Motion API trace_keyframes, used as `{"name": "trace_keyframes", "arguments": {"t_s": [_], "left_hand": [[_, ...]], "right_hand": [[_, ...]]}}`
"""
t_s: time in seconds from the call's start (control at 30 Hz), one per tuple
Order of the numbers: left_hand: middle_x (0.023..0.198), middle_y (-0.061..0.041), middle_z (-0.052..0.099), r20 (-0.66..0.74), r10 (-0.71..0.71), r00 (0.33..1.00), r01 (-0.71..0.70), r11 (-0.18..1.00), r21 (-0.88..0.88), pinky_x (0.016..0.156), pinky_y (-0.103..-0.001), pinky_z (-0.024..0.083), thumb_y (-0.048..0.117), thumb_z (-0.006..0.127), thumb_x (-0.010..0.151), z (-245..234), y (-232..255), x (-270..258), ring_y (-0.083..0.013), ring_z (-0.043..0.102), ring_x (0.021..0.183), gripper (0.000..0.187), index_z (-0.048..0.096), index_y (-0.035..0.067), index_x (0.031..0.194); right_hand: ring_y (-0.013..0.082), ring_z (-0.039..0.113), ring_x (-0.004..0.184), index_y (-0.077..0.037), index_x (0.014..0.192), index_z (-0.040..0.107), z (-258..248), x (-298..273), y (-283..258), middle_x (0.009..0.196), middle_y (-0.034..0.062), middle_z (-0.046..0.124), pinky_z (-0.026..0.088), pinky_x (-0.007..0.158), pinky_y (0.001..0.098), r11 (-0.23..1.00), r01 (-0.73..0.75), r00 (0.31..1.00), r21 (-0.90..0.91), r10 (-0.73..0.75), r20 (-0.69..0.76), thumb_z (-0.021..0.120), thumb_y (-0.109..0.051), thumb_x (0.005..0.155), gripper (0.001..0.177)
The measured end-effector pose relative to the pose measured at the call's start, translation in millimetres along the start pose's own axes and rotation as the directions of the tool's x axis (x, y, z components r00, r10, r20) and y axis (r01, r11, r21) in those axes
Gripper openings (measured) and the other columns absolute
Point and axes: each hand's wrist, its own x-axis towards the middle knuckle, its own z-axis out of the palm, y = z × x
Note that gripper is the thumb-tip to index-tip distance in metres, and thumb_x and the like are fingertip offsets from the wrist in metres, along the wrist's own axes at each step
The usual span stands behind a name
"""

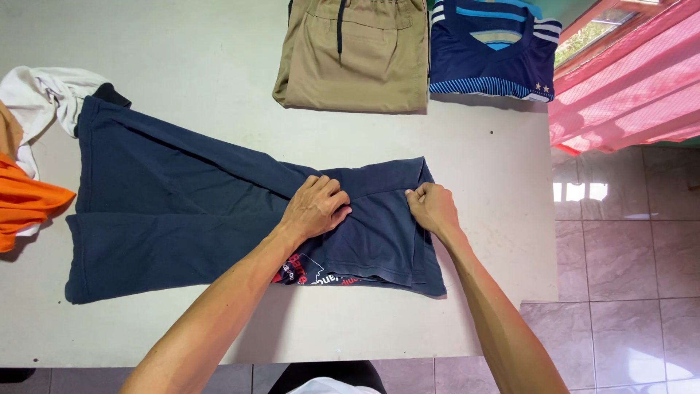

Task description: Folding a dark blue t-shirt on a table.

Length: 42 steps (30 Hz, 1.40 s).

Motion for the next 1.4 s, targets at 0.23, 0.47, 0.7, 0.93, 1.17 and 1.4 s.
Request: {"name": "trace_keyframes", "arguments": {"t_s": [0.23,0.47,0.7,0.93,1.17,1.4], "left_hand": [[0.083,-0.003,0.06,-0.059,-0.025,0.998,0.026,0.999,0.019,0.077,-0.037,0.045,0.02,0.079,0.085,-0.3,4.1,2.0,-0.0217,0.058,0.082,0.013,0.069,0.012,0.087],[0.079,-0.004,0.062,-0.023,-0.114,0.993,0.115,0.992,0.047,0.07,-0.038,0.044,0.026,0.078,0.087,-4.3,1.5,-5.0,-0.0227,0.059,0.077,0.018,0.067,0.012,0.088],[0.079,-0.004,0.063,-0.025,-0.132,0.991,0.133,0.99,0.05,0.07,-0.039,0.045,0.028,0.077,0.087,2.3,2.9,-13.0,-0.0228,0.06,0.076,0.019,0.068,0.011,0.091],[0.078,-0.003,0.062,0.01,-0.191,0.981,0.191,0.981,0.031,0.071,-0.04,0.045,0.026,0.076,0.089,0.6,-0.1,-6.0,-0.0228,0.061,0.076,0.017,0.068,0.011,0.088],[0.085,-0.008,0.066,-0.184,-0.266,0.946,0.269,0.963,-0.009,0.078,-0.042,0.044,0.019,0.071,0.093,-12.9,-14.1,35.3,-0.0275,0.061,0.086,0.011,0.071,0.01,0.087],[0.087,-0.009,0.065,-0.067,-0.319,0.945,0.323,0.945,0.052,0.077,-0.046,0.047,0.024,0.073,0.093,10.8,-25.9,45.1,-0.0303,0.061,0.086,0.014,0.07,0.01,0.089]], "right_hand": [[0.0227,0.068,0.058,0.0,0.077,0.074,-13.9,-8.3,2.5,0.064,0.0157,0.07,0.054,0.061,0.0376,0.998,0.053,0.997,0.027,-0.052,-0.064,0.075,-0.034,0.088,0.036],[0.0209,0.065,0.056,0.0,0.072,0.074,-1.5,-8.0,-5.2,0.062,0.0124,0.069,0.052,0.059,0.0369,1.0,0.001,1.0,0.007,-0.001,0.011,0.075,-0.037,0.088,0.04],[0.0195,0.059,0.051,0.0,0.067,0.069,-13.4,-13.1,22.2,0.058,0.014,0.066,0.05,0.055,0.0375,0.994,0.076,0.997,0.076,-0.074,-0.032,0.071,-0.027,0.086,0.033],[0.0252,0.066,0.059,0.0,0.066,0.07,-17.6,-10.0,-1.8,0.065,0.0153,0.07,0.054,0.063,0.0403,0.979,-0.087,0.988,-0.184,0.108,0.109,0.074,-0.032,0.078,0.034],[0.0292,0.07,0.066,-0.004,0.076,0.072,-22.1,6.2,-31.7,0.068,0.0148,0.071,0.056,0.067,0.0427,0.999,-0.03,0.975,0.043,0.039,-0.217,0.073,-0.054,0.085,0.051],[0.0369,0.067,0.064,0.0,0.081,0.065,-1.4,30.1,-25.1,0.069,0.0167,0.067,0.052,0.063,0.0496,0.991,0.116,0.924,0.06,-0.085,-0.373,0.065,-0.041,0.096,0.044]]}}
